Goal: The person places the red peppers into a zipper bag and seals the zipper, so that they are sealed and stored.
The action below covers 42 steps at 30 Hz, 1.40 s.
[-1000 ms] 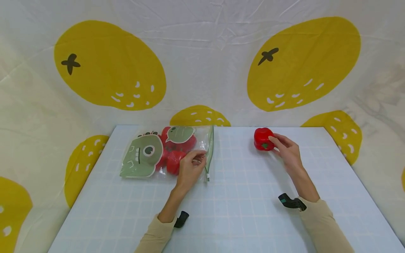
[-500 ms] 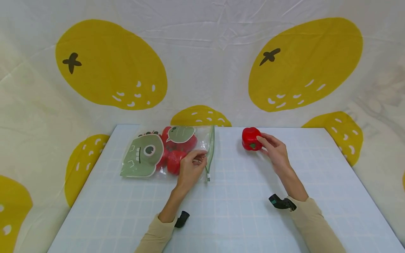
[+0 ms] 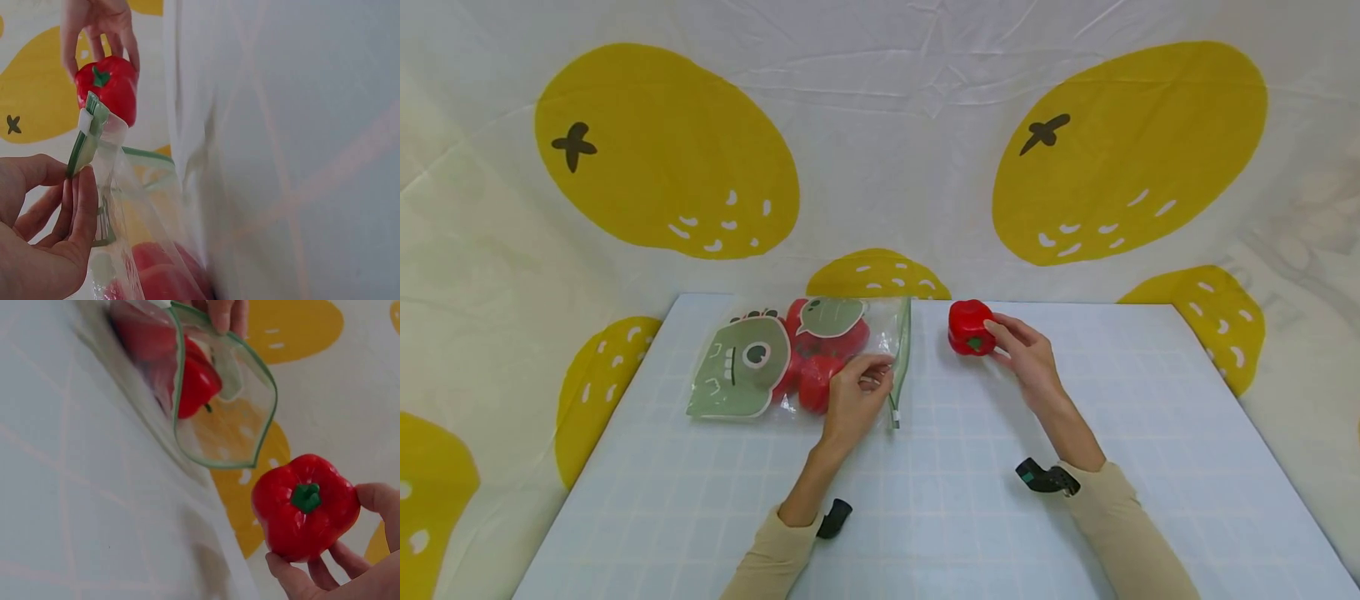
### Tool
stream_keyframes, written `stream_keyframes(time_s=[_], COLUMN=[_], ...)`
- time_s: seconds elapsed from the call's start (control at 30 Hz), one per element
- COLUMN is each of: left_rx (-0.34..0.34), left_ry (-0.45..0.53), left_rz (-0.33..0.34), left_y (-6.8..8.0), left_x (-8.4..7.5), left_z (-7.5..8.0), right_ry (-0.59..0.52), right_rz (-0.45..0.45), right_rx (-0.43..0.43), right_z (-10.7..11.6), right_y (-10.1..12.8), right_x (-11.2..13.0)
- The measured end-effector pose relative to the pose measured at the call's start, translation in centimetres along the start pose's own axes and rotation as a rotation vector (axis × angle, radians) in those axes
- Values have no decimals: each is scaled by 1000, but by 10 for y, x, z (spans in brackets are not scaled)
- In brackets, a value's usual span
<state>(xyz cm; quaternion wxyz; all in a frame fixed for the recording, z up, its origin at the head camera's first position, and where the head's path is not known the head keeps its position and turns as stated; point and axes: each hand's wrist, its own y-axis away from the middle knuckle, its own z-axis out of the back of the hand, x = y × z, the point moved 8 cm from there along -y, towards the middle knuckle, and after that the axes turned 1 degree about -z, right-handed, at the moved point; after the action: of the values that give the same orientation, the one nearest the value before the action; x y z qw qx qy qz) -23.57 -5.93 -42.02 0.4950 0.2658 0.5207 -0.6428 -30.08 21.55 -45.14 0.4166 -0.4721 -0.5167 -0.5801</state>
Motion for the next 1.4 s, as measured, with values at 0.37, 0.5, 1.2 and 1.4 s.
stream_keyframes(time_s=[0.37,0.5,1.2,1.4], left_rx=[-5,0,14,9], left_ry=[30,23,-11,-12], left_rz=[-7,-3,11,11], left_y=[-1,-2,-1,-1], left_x=[-1,-1,-1,-2], left_z=[0,-1,-1,0], right_ry=[-101,-89,-25,19], right_rz=[-19,-26,7,64], right_rx=[96,119,214,255], right_z=[-34,-45,-95,-109], right_y=[2,2,-2,0], right_x=[-2,-5,-18,-16])
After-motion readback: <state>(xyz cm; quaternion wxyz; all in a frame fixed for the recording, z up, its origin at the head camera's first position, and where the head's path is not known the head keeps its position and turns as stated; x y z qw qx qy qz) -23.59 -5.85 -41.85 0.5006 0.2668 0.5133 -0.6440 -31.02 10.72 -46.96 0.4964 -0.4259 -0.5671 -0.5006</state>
